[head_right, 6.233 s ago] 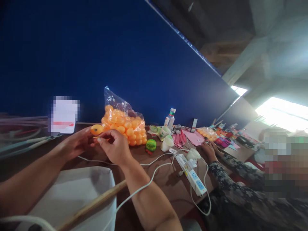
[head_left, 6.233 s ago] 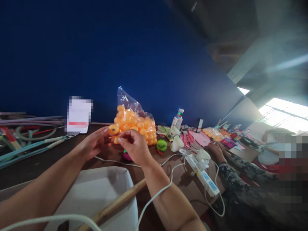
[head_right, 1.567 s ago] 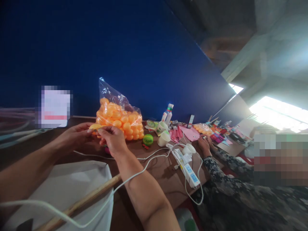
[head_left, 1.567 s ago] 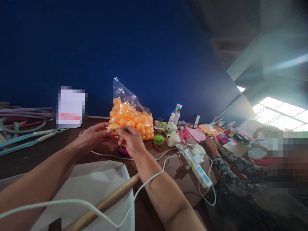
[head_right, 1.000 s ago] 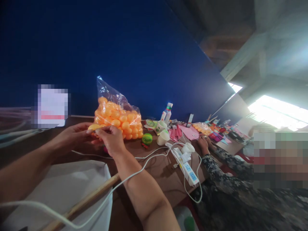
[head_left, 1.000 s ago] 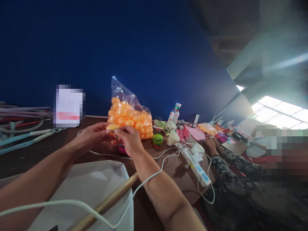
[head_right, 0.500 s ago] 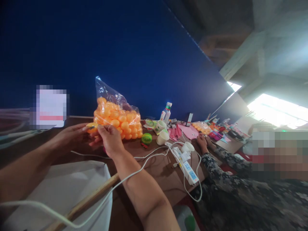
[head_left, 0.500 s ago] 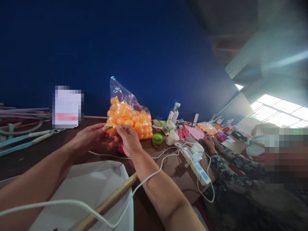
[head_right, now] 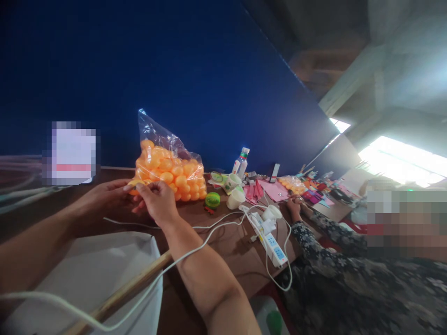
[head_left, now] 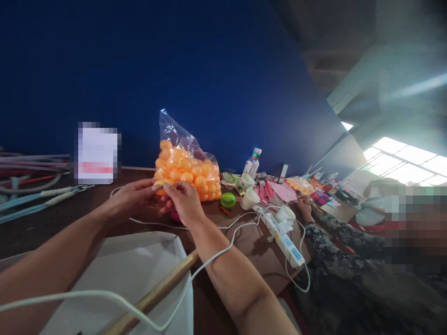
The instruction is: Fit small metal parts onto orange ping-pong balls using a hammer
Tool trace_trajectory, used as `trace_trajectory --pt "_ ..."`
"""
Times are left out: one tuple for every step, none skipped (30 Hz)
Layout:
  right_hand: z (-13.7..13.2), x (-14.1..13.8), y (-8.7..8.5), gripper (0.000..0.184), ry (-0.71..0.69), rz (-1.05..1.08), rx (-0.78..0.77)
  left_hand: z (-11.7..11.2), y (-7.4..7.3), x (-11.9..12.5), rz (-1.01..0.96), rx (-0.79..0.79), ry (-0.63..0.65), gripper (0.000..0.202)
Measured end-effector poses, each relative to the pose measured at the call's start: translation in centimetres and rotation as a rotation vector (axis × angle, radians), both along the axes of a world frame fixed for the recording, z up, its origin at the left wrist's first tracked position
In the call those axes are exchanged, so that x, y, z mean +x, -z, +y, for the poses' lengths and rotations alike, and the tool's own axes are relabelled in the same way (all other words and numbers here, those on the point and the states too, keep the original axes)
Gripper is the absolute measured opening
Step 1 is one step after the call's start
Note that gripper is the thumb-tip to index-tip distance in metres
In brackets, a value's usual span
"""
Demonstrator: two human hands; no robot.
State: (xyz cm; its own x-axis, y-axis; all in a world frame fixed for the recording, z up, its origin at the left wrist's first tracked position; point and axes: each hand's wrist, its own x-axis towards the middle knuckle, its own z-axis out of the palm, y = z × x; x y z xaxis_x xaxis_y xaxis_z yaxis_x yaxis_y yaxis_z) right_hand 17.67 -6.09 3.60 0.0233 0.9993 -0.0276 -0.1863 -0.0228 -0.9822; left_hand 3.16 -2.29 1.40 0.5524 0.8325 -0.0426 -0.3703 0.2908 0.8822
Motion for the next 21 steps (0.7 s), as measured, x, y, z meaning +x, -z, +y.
trace_trajectory --pt "0.1 0.0 0.1 0.043 0.008 -0.005 0.002 -0.1 0.0 0.0 0.0 -0.014 -0.009 0.035" --pt "0.1 0.0 0.2 0.043 0.015 -0.007 0.002 -0.1 -0.1 0.1 -0.001 -0.028 -0.017 0.034" --pt "0.2 0.0 0.3 0.043 0.018 -0.007 -0.002 -0.2 -0.2 0.1 -0.002 -0.041 -0.025 0.034" --pt "0.2 -0.1 0.5 0.043 0.018 -0.006 -0.007 -0.3 -0.2 0.2 -0.001 -0.051 -0.03 0.034" --pt "0.3 -0.1 0.6 0.043 0.018 -0.006 -0.01 -0.3 -0.3 0.2 -0.001 -0.058 -0.03 0.034" --pt "0.4 -0.1 0.8 0.043 0.017 -0.006 -0.011 -0.4 -0.3 0.2 -0.003 -0.062 -0.03 0.033" --pt "0.5 -0.1 0.9 0.043 0.017 -0.006 -0.007 -0.3 -0.3 0.2 -0.006 -0.06 -0.025 0.032" --pt "0.5 -0.2 1.0 0.044 0.015 -0.008 0.001 -0.3 -0.3 0.2 -0.012 -0.05 -0.015 0.032" --pt "0.5 -0.2 1.0 0.044 0.014 -0.013 0.015 -0.2 -0.2 0.2 -0.023 -0.033 -0.002 0.031" --pt "0.4 -0.1 0.8 0.044 0.011 -0.023 0.03 -0.2 -0.2 0.1 -0.036 -0.008 0.013 0.03" --pt "0.2 0.0 0.4 0.043 0.002 -0.043 0.046 -0.1 -0.1 0.0 -0.047 0.019 0.022 0.03" --pt "-0.2 0.1 -0.2 0.042 -0.013 -0.081 0.065 0.0 -0.1 0.0 -0.055 0.042 0.024 0.029" --pt "-0.8 0.3 -1.0 0.041 -0.034 -0.14 0.09 0.0 -0.1 -0.1 -0.056 0.053 0.011 0.029" --pt "-1.6 0.5 -1.9 0.039 -0.07 -0.231 0.122 0.0 -0.1 -0.2 -0.049 0.047 -0.019 0.029" --pt "-2.5 0.7 -2.9 0.035 -0.115 -0.361 0.181 0.1 -0.1 -0.3 -0.035 0.025 -0.059 0.03" --pt "-3.6 0.9 -3.7 0.03 -0.179 -0.519 0.267 0.2 0.0 -0.4 -0.021 -0.003 -0.105 0.032" --pt "-4.6 1.0 -4.4 0.024 -0.3 -0.692 0.368 0.3 0.1 -0.5 -0.01 -0.03 -0.148 0.035" --pt "-5.6 1.0 -4.8 0.02 -0.467 -0.872 0.472 0.4 0.2 -0.7 -0.005 -0.053 -0.182 0.037" --pt "-6.5 0.8 -4.8 0.019 -0.652 -1.02 0.568 0.6 0.4 -0.8 -0.006 -0.063 -0.206 0.039" --pt "-7.2 0.5 -4.5 0.022 -0.832 -1.138 0.645 0.8 0.6 -0.9 -0.009 -0.065 -0.218 0.04" --pt "-7.7 0.0 -3.8 0.026 -0.957 -1.243 0.678 0.9 0.7 -1.0 -0.009 -0.061 -0.222 0.041"
